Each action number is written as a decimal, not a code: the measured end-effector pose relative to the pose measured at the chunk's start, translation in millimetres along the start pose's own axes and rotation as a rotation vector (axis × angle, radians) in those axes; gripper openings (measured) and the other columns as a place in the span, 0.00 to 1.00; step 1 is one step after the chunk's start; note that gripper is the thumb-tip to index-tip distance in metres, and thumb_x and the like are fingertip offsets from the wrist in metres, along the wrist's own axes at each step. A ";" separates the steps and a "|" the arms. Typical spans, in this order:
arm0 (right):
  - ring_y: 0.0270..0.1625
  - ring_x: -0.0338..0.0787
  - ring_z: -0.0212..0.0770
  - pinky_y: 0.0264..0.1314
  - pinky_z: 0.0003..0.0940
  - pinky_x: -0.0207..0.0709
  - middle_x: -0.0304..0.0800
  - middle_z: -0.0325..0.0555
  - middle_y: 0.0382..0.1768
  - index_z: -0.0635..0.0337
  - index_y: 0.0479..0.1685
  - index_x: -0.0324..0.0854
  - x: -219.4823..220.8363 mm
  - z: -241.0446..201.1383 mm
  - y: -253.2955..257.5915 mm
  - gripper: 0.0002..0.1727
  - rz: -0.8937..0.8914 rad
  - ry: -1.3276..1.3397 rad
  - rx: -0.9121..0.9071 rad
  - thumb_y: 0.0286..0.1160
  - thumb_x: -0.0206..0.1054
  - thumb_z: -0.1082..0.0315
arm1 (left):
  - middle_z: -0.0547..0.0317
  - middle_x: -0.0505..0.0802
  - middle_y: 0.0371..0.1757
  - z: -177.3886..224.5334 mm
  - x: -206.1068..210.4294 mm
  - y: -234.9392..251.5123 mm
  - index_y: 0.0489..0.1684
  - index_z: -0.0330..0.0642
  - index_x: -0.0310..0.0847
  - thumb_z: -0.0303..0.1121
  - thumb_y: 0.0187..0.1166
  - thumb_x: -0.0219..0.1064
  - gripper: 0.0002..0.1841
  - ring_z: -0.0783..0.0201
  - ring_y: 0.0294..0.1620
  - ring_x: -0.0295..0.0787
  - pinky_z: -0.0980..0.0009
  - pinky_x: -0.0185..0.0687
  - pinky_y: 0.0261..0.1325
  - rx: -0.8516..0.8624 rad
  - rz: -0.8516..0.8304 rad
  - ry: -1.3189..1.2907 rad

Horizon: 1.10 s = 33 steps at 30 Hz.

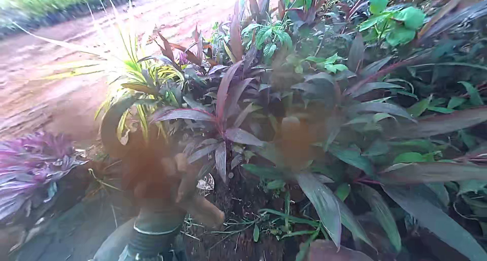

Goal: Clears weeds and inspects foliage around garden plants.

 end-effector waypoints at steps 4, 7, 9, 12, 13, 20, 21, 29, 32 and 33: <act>0.61 0.90 0.65 0.66 0.67 0.78 0.90 0.64 0.58 0.62 0.64 0.86 -0.6 -4.6 -18.7 0.16 0.101 0.163 -0.115 0.80 0.66 0.74 | 0.63 0.87 0.26 1.6 -31.9 -1.5 0.26 0.48 0.86 0.56 0.83 0.61 0.23 0.72 0.14 0.76 0.77 0.73 0.15 -0.207 -0.455 -0.148; 0.62 0.88 0.67 0.67 0.67 0.77 0.89 0.66 0.58 0.65 0.63 0.85 13.1 5.6 -37.9 0.16 0.042 0.156 -0.015 0.78 0.66 0.75 | 0.64 0.85 0.25 4.2 -35.8 -11.4 0.26 0.47 0.85 0.54 0.84 0.60 0.23 0.73 0.13 0.74 0.79 0.69 0.13 -0.218 -0.450 -0.198; 0.60 0.88 0.67 0.64 0.68 0.77 0.90 0.66 0.54 0.65 0.62 0.86 11.8 3.8 -45.6 0.16 0.014 0.167 0.025 0.77 0.67 0.75 | 0.66 0.84 0.22 3.7 -28.8 -7.5 0.21 0.48 0.82 0.55 0.86 0.56 0.26 0.74 0.12 0.72 0.80 0.67 0.12 -0.189 -0.426 -0.171; 0.54 0.90 0.65 0.59 0.66 0.79 0.92 0.64 0.49 0.64 0.60 0.88 3.2 -9.7 -41.4 0.15 0.054 0.183 -0.048 0.78 0.64 0.76 | 0.66 0.87 0.25 -11.7 -20.8 -1.8 0.21 0.52 0.80 0.59 0.90 0.43 0.31 0.75 0.12 0.72 0.81 0.68 0.12 -0.177 -0.309 -0.089; 0.53 0.90 0.64 0.59 0.65 0.79 0.92 0.64 0.48 0.64 0.60 0.88 -1.7 -14.6 -38.8 0.15 0.071 0.194 -0.086 0.79 0.63 0.76 | 0.66 0.87 0.26 -16.6 -16.0 -0.5 0.21 0.52 0.76 0.60 0.91 0.35 0.33 0.75 0.12 0.71 0.82 0.67 0.11 -0.183 -0.252 -0.089; 0.53 0.92 0.33 0.60 0.37 0.85 0.95 0.43 0.55 0.59 0.58 0.91 -60.9 -26.4 -25.9 0.14 0.382 0.611 -0.307 0.87 0.59 0.73 | 0.61 0.86 0.30 -34.1 -12.8 14.9 0.25 0.49 0.76 0.59 0.91 0.32 0.34 0.71 0.14 0.72 0.78 0.69 0.13 -0.173 -0.277 -0.206; 0.55 0.93 0.35 0.63 0.39 0.85 0.95 0.43 0.56 0.57 0.59 0.91 -69.2 -19.8 -16.8 0.15 0.483 0.638 -0.189 0.87 0.59 0.72 | 0.62 0.86 0.29 -36.2 -17.0 15.2 0.24 0.51 0.76 0.59 0.92 0.31 0.34 0.72 0.14 0.71 0.78 0.68 0.14 -0.156 -0.268 -0.172; 0.71 0.85 0.62 0.77 0.59 0.75 0.87 0.64 0.66 0.67 0.69 0.83 -60.0 64.3 58.5 0.24 0.900 0.414 0.463 0.69 0.70 0.81 | 0.61 0.90 0.31 -32.2 -36.8 13.2 0.24 0.48 0.81 0.57 0.91 0.39 0.33 0.71 0.16 0.76 0.79 0.70 0.16 -0.212 -0.174 -0.409; 0.66 0.89 0.59 0.73 0.57 0.79 0.90 0.60 0.62 0.65 0.66 0.86 -62.7 67.9 67.2 0.22 0.918 0.336 0.493 0.70 0.69 0.80 | 0.61 0.89 0.28 -29.6 -42.0 17.8 0.22 0.48 0.80 0.56 0.92 0.38 0.32 0.71 0.16 0.76 0.79 0.71 0.16 -0.194 -0.150 -0.417; 0.66 0.88 0.60 0.72 0.58 0.79 0.90 0.60 0.62 0.65 0.65 0.86 -62.9 69.1 70.3 0.21 0.909 0.303 0.514 0.69 0.70 0.79 | 0.62 0.88 0.27 -30.4 -44.7 18.7 0.22 0.49 0.80 0.55 0.92 0.38 0.32 0.71 0.15 0.76 0.79 0.70 0.16 -0.192 -0.132 -0.409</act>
Point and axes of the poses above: each hand's wrist, its own y-axis towards the middle knuckle, its own x-axis out of the palm, z = x × y, the point moved 6 cm from there along y, towards the middle knuckle
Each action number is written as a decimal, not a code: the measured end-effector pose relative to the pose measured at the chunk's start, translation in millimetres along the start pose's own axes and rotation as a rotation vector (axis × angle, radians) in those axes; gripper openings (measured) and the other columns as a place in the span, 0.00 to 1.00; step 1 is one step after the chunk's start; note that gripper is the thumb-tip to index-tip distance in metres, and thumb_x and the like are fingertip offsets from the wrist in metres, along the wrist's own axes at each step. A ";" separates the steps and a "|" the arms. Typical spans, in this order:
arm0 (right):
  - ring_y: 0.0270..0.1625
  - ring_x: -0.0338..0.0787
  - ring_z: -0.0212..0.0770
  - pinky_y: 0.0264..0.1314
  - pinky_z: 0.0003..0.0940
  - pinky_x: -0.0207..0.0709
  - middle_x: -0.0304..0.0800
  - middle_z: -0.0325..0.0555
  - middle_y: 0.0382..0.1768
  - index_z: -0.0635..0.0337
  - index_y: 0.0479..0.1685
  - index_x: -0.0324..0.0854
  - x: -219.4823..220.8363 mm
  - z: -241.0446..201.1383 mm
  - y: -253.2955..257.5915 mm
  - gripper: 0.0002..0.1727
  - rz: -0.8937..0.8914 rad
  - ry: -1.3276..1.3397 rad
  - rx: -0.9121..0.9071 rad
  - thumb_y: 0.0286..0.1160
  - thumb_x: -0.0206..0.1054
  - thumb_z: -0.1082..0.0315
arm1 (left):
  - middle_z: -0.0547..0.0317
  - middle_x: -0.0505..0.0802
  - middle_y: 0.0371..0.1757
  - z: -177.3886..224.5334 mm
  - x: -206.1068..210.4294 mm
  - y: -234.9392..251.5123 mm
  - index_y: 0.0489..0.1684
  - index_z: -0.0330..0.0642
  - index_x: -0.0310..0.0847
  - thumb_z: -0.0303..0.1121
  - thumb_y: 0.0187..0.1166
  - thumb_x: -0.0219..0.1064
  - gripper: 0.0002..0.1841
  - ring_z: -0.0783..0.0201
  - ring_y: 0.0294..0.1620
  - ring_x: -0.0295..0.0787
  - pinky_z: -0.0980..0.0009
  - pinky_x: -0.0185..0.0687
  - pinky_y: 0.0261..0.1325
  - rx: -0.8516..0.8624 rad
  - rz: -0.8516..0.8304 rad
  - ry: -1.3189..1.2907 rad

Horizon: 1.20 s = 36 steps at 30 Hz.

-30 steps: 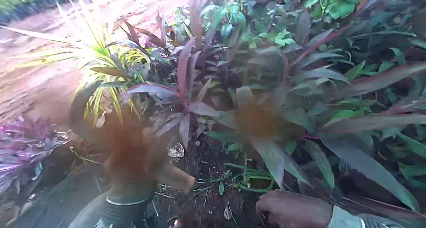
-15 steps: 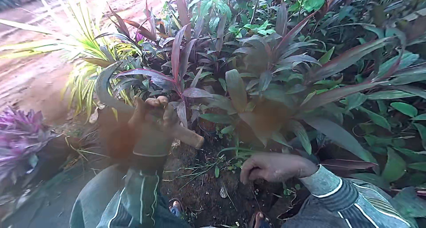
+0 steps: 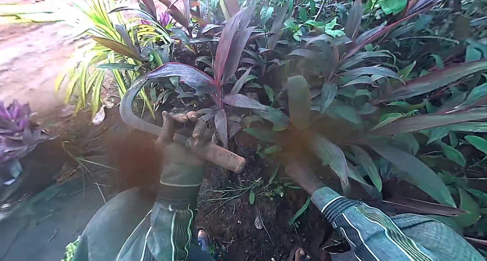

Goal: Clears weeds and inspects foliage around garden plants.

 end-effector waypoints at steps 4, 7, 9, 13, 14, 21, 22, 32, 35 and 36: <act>0.69 0.85 0.60 0.67 0.58 0.82 0.89 0.56 0.62 0.61 0.61 0.87 8.2 0.7 12.4 0.21 -0.011 -0.225 0.003 0.65 0.75 0.73 | 0.63 0.88 0.26 2.3 -11.2 2.7 0.21 0.49 0.80 0.55 0.92 0.40 0.31 0.72 0.15 0.76 0.79 0.70 0.16 -0.021 0.025 -0.012; 0.72 0.81 0.59 0.71 0.56 0.79 0.87 0.52 0.63 0.58 0.61 0.88 8.3 -4.0 17.6 0.25 -0.057 -0.265 -0.067 0.58 0.80 0.70 | 0.62 0.86 0.29 10.2 -28.8 6.9 0.24 0.49 0.79 0.54 0.91 0.41 0.29 0.70 0.17 0.76 0.78 0.72 0.18 -0.045 -0.016 -0.025; 0.71 0.82 0.57 0.71 0.56 0.78 0.88 0.50 0.62 0.55 0.57 0.89 7.0 -6.5 19.2 0.23 -0.047 -0.200 -0.134 0.56 0.80 0.70 | 0.61 0.86 0.30 12.7 -36.1 8.6 0.26 0.48 0.80 0.54 0.91 0.43 0.28 0.69 0.18 0.77 0.77 0.73 0.19 -0.052 -0.043 -0.039; 0.60 0.91 0.55 0.66 0.57 0.82 0.92 0.55 0.57 0.58 0.63 0.86 4.7 -8.4 21.3 0.19 -0.050 0.140 -0.127 0.73 0.65 0.78 | 0.59 0.90 0.29 3.8 -30.5 7.4 0.21 0.48 0.83 0.54 0.89 0.47 0.28 0.70 0.17 0.80 0.78 0.77 0.18 -0.049 0.021 -0.059; 0.57 0.93 0.54 0.65 0.56 0.83 0.92 0.55 0.56 0.59 0.66 0.84 6.3 -5.2 23.4 0.19 -0.067 0.191 -0.084 0.78 0.62 0.77 | 0.59 0.90 0.29 2.1 -30.8 7.4 0.21 0.48 0.82 0.52 0.89 0.47 0.28 0.70 0.16 0.80 0.78 0.76 0.17 -0.046 0.031 -0.058; 0.61 0.90 0.60 0.65 0.58 0.82 0.90 0.60 0.56 0.66 0.55 0.86 18.5 12.3 30.1 0.13 -0.152 -0.123 0.065 0.75 0.68 0.72 | 0.62 0.86 0.28 -0.2 -47.8 15.2 0.25 0.48 0.80 0.53 0.91 0.44 0.28 0.70 0.17 0.76 0.77 0.71 0.18 -0.057 0.007 -0.028; 0.64 0.89 0.61 0.68 0.58 0.81 0.89 0.61 0.59 0.68 0.55 0.86 18.3 8.1 29.6 0.13 -0.169 -0.133 0.068 0.74 0.69 0.72 | 0.62 0.87 0.28 -1.4 -46.0 16.1 0.24 0.48 0.81 0.53 0.91 0.45 0.27 0.70 0.17 0.77 0.77 0.72 0.18 -0.053 0.010 -0.023; 0.60 0.90 0.63 0.66 0.59 0.80 0.90 0.64 0.56 0.68 0.53 0.87 44.0 -0.2 39.5 0.16 -0.312 -0.156 0.043 0.82 0.65 0.63 | 0.62 0.87 0.26 -7.9 -35.7 15.4 0.21 0.48 0.81 0.52 0.91 0.44 0.29 0.71 0.16 0.75 0.78 0.70 0.17 -0.055 0.040 0.047; 0.64 0.88 0.64 0.68 0.63 0.79 0.86 0.63 0.66 0.59 0.75 0.79 48.1 -3.1 44.6 0.24 -0.277 -0.151 0.044 0.81 0.67 0.62 | 0.62 0.87 0.26 -5.8 -37.1 15.4 0.21 0.48 0.80 0.51 0.92 0.43 0.29 0.71 0.17 0.77 0.78 0.72 0.17 -0.037 0.069 0.068; 0.65 0.88 0.64 0.69 0.62 0.78 0.86 0.63 0.66 0.59 0.76 0.79 48.6 -4.6 44.9 0.25 -0.266 -0.150 0.038 0.81 0.67 0.62 | 0.62 0.88 0.27 -5.2 -37.8 15.3 0.21 0.48 0.81 0.51 0.91 0.43 0.29 0.71 0.17 0.78 0.78 0.73 0.18 -0.037 0.073 0.061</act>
Point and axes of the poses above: each hand's wrist, its own y-axis towards the middle knuckle, its own x-axis out of the palm, z = x × y, the point moved 6 cm from there along y, towards the middle knuckle
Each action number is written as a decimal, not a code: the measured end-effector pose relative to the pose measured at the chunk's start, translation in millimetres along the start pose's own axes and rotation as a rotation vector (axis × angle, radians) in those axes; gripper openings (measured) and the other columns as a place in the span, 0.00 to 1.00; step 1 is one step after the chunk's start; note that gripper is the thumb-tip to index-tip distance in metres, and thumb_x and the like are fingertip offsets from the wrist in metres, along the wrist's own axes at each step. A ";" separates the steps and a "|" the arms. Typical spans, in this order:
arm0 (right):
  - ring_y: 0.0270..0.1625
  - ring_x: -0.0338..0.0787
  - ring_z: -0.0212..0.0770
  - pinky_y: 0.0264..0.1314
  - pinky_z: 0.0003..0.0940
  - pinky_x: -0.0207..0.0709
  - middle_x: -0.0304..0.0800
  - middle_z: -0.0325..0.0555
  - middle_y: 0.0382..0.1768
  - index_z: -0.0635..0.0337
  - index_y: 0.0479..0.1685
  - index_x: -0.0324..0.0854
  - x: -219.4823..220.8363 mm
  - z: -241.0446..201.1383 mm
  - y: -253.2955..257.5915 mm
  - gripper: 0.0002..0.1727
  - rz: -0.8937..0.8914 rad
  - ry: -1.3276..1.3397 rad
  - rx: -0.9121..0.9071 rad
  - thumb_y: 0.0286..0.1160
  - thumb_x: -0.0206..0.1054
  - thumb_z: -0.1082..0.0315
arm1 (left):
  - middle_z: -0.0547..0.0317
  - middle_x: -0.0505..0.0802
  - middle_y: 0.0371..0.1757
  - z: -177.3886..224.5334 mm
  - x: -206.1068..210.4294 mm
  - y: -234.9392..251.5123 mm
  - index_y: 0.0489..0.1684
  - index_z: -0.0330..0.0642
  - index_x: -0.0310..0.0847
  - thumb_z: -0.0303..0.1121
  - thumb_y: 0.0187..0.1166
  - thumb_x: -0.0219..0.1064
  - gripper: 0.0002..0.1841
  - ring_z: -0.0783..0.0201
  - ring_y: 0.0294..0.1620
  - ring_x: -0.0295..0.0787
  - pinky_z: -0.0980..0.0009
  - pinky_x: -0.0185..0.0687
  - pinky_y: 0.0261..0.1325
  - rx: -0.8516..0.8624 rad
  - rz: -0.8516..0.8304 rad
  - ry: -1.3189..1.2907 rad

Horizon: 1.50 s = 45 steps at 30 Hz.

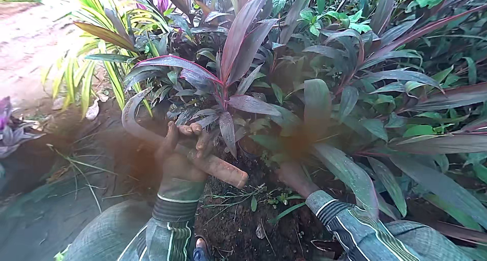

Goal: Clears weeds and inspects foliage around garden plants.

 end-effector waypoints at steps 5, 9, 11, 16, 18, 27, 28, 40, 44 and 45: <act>0.66 0.88 0.64 0.71 0.61 0.77 0.90 0.64 0.61 0.64 0.69 0.82 2.8 -3.8 2.6 0.21 0.051 -0.027 -0.046 0.82 0.66 0.62 | 0.61 0.87 0.26 1.3 2.8 -3.2 0.21 0.47 0.81 0.52 0.91 0.41 0.31 0.71 0.15 0.76 0.78 0.70 0.17 -0.005 -0.013 -0.011; 0.62 0.90 0.63 0.65 0.61 0.81 0.91 0.61 0.59 0.57 0.74 0.81 -1.5 -9.2 5.9 0.22 0.176 -0.019 -0.078 0.80 0.65 0.66 | 0.61 0.86 0.27 4.3 0.3 -4.7 0.22 0.47 0.80 0.52 0.92 0.40 0.30 0.70 0.15 0.74 0.78 0.70 0.17 -0.003 -0.032 0.031; 0.60 0.91 0.64 0.62 0.62 0.82 0.91 0.60 0.59 0.48 0.81 0.77 -3.0 -10.7 5.5 0.27 0.198 -0.027 -0.065 0.81 0.64 0.67 | 0.61 0.86 0.27 4.4 0.7 -4.9 0.22 0.47 0.80 0.52 0.92 0.41 0.30 0.70 0.16 0.75 0.77 0.70 0.17 -0.006 -0.034 0.011; 0.60 0.91 0.64 0.61 0.63 0.81 0.92 0.62 0.55 0.57 0.68 0.84 -1.5 -5.6 7.3 0.19 0.187 -0.023 -0.021 0.83 0.63 0.62 | 0.60 0.87 0.25 4.2 4.3 -5.8 0.21 0.45 0.81 0.53 0.91 0.40 0.32 0.70 0.15 0.75 0.77 0.70 0.16 -0.013 -0.019 -0.048; 0.62 0.90 0.63 0.64 0.63 0.80 0.92 0.62 0.55 0.61 0.62 0.86 -1.7 -2.2 7.7 0.18 0.150 0.009 0.006 0.80 0.64 0.63 | 0.60 0.86 0.25 4.0 4.8 -5.9 0.21 0.45 0.80 0.54 0.92 0.39 0.32 0.70 0.14 0.75 0.77 0.69 0.15 -0.011 -0.004 -0.045; 0.58 0.92 0.55 0.65 0.59 0.81 0.93 0.58 0.51 0.60 0.54 0.89 -10.4 13.4 3.2 0.13 0.309 0.412 0.046 0.77 0.72 0.64 | 0.61 0.85 0.24 1.4 8.4 -6.1 0.20 0.47 0.79 0.53 0.91 0.39 0.31 0.71 0.14 0.73 0.78 0.68 0.15 -0.004 -0.004 -0.013; 0.56 0.92 0.55 0.64 0.59 0.82 0.93 0.58 0.49 0.61 0.53 0.89 -12.0 12.9 1.5 0.12 0.327 0.414 0.038 0.77 0.73 0.65 | 0.62 0.85 0.23 0.6 9.7 -6.5 0.20 0.48 0.78 0.53 0.92 0.39 0.31 0.71 0.13 0.73 0.78 0.67 0.15 -0.006 0.018 -0.009; 0.63 0.90 0.63 0.70 0.58 0.79 0.92 0.63 0.54 0.64 0.56 0.89 -11.1 -7.3 -1.3 0.13 0.131 -0.064 0.001 0.81 0.64 0.69 | 0.62 0.85 0.24 0.8 10.7 -7.1 0.21 0.47 0.80 0.53 0.91 0.40 0.31 0.71 0.14 0.74 0.78 0.69 0.16 -0.005 0.002 0.007; 0.65 0.89 0.63 0.72 0.57 0.78 0.92 0.62 0.57 0.61 0.61 0.89 -9.6 -7.1 0.2 0.15 0.143 -0.093 -0.022 0.82 0.63 0.70 | 0.61 0.86 0.24 -0.2 10.3 -6.5 0.21 0.46 0.81 0.53 0.91 0.41 0.30 0.71 0.14 0.75 0.78 0.70 0.16 -0.010 0.016 -0.021; 0.66 0.89 0.63 0.73 0.57 0.78 0.91 0.63 0.58 0.61 0.62 0.88 -7.9 -7.9 0.3 0.16 0.132 -0.105 -0.020 0.82 0.62 0.71 | 0.61 0.86 0.24 -0.2 10.1 -6.5 0.21 0.47 0.80 0.53 0.91 0.41 0.30 0.71 0.14 0.75 0.78 0.70 0.16 -0.012 0.024 -0.028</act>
Point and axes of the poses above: each hand's wrist, its own y-axis towards the middle knuckle, its own x-axis out of the palm, z = x × y, the point moved 6 cm from there along y, towards the middle knuckle
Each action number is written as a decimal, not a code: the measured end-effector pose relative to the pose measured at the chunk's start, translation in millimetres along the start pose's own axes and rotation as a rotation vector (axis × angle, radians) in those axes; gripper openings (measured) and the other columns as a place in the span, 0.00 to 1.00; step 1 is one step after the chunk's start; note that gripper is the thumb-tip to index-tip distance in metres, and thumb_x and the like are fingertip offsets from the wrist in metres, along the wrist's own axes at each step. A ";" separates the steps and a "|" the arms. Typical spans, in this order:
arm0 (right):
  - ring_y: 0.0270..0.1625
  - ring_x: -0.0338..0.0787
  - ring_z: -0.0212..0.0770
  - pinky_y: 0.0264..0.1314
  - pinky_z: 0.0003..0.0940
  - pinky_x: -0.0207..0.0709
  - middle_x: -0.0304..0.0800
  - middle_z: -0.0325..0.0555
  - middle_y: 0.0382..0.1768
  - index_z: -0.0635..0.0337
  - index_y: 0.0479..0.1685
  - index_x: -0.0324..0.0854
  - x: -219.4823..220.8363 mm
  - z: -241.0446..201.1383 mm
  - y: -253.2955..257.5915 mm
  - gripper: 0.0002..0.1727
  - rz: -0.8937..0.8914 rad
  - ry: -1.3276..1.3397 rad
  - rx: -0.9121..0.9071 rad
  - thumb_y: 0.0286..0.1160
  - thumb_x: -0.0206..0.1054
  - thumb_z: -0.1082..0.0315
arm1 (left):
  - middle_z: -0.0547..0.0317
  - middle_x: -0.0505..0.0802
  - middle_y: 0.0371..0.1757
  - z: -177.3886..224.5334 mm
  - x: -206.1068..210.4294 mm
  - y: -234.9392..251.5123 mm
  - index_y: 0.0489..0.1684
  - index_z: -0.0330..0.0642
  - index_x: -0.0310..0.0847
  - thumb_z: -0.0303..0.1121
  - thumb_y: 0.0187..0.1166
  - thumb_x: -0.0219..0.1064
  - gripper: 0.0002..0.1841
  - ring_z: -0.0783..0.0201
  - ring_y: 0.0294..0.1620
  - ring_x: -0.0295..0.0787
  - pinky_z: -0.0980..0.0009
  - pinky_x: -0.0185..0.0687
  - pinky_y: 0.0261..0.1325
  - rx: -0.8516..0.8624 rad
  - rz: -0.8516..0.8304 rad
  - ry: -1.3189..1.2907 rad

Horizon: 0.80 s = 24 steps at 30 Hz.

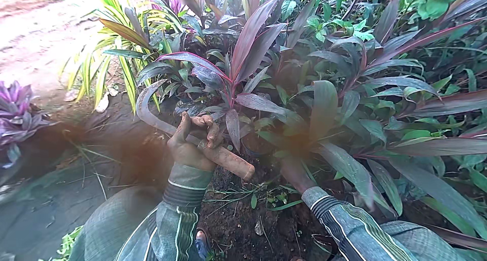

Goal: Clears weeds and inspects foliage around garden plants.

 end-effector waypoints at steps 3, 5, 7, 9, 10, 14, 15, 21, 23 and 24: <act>0.66 0.89 0.63 0.72 0.58 0.78 0.91 0.64 0.58 0.62 0.62 0.88 3.0 -0.9 0.5 0.15 -0.001 -0.016 -0.009 0.82 0.62 0.74 | 0.61 0.86 0.24 0.2 0.1 0.0 0.20 0.47 0.79 0.53 0.91 0.40 0.31 0.71 0.13 0.74 0.78 0.69 0.14 0.001 0.031 -0.001; 0.67 0.88 0.64 0.73 0.58 0.78 0.90 0.64 0.60 0.64 0.64 0.86 0.9 -1.8 -2.5 0.16 0.017 -0.004 -0.016 0.83 0.61 0.74 | 0.61 0.86 0.25 0.0 0.7 -0.4 0.21 0.47 0.79 0.53 0.91 0.40 0.31 0.71 0.13 0.73 0.78 0.67 0.14 -0.005 0.019 -0.005; 0.68 0.87 0.64 0.76 0.56 0.76 0.89 0.66 0.61 0.67 0.66 0.84 -9.3 -9.4 -9.9 0.17 -0.021 -0.009 -0.016 0.85 0.59 0.73 | 0.61 0.85 0.25 0.5 1.9 -1.0 0.21 0.47 0.79 0.52 0.91 0.41 0.30 0.71 0.13 0.74 0.78 0.68 0.14 -0.015 0.009 -0.006; 0.67 0.87 0.66 0.76 0.56 0.73 0.89 0.69 0.60 0.72 0.68 0.81 -20.3 -19.5 -17.7 0.17 -0.086 -0.024 -0.009 0.89 0.55 0.73 | 0.62 0.86 0.25 0.6 3.7 -1.3 0.21 0.47 0.80 0.52 0.91 0.42 0.30 0.71 0.14 0.74 0.78 0.68 0.15 -0.021 -0.016 -0.002; 0.63 0.89 0.67 0.73 0.57 0.75 0.90 0.69 0.56 0.73 0.65 0.82 -16.6 -18.0 -15.4 0.16 -0.073 -0.038 -0.017 0.89 0.57 0.73 | 0.61 0.86 0.26 0.2 3.9 -1.2 0.21 0.47 0.80 0.52 0.91 0.42 0.30 0.71 0.14 0.74 0.78 0.68 0.15 -0.020 -0.033 -0.004; 0.58 0.91 0.64 0.65 0.57 0.82 0.91 0.64 0.50 0.69 0.56 0.84 -10.3 -10.8 -11.5 0.11 -0.026 -0.092 -0.003 0.83 0.61 0.75 | 0.61 0.85 0.26 -1.3 3.6 -1.0 0.21 0.48 0.79 0.52 0.91 0.42 0.29 0.71 0.14 0.73 0.78 0.67 0.15 -0.007 -0.048 -0.006; 0.57 0.91 0.62 0.64 0.56 0.83 0.91 0.62 0.50 0.67 0.54 0.85 -9.7 -9.3 -11.8 0.10 -0.010 -0.112 0.007 0.81 0.63 0.75 | 0.61 0.86 0.25 -1.6 4.2 -1.3 0.21 0.47 0.79 0.52 0.91 0.42 0.29 0.71 0.14 0.74 0.78 0.68 0.15 -0.001 -0.039 -0.001; 0.54 0.92 0.63 0.58 0.63 0.83 0.93 0.60 0.48 0.62 0.48 0.91 -75.1 -19.5 -42.8 0.11 0.089 0.064 -0.034 0.67 0.75 0.72 | 0.60 0.86 0.25 -4.8 7.4 -1.8 0.21 0.47 0.79 0.53 0.92 0.40 0.31 0.70 0.14 0.74 0.78 0.68 0.15 -0.016 -0.028 -0.005; 0.50 0.93 0.56 0.55 0.63 0.84 0.95 0.55 0.44 0.59 0.47 0.93 -111.3 -16.2 -68.7 0.10 0.133 0.219 -0.101 0.66 0.77 0.71 | 0.61 0.85 0.24 -6.1 10.3 -1.8 0.21 0.46 0.79 0.53 0.92 0.38 0.32 0.70 0.14 0.73 0.78 0.68 0.15 -0.022 -0.025 0.003; 0.45 0.93 0.53 0.52 0.59 0.84 0.94 0.54 0.40 0.60 0.45 0.93 -127.9 -10.3 -83.8 0.08 0.148 0.332 -0.131 0.68 0.77 0.72 | 0.61 0.86 0.25 -6.7 11.2 -1.9 0.21 0.47 0.79 0.53 0.92 0.37 0.32 0.71 0.14 0.73 0.78 0.68 0.15 -0.019 -0.028 0.007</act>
Point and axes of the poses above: each hand's wrist, its own y-axis towards the middle knuckle, its own x-axis out of the palm, z = x × y, the point moved 6 cm from there along y, towards the middle knuckle
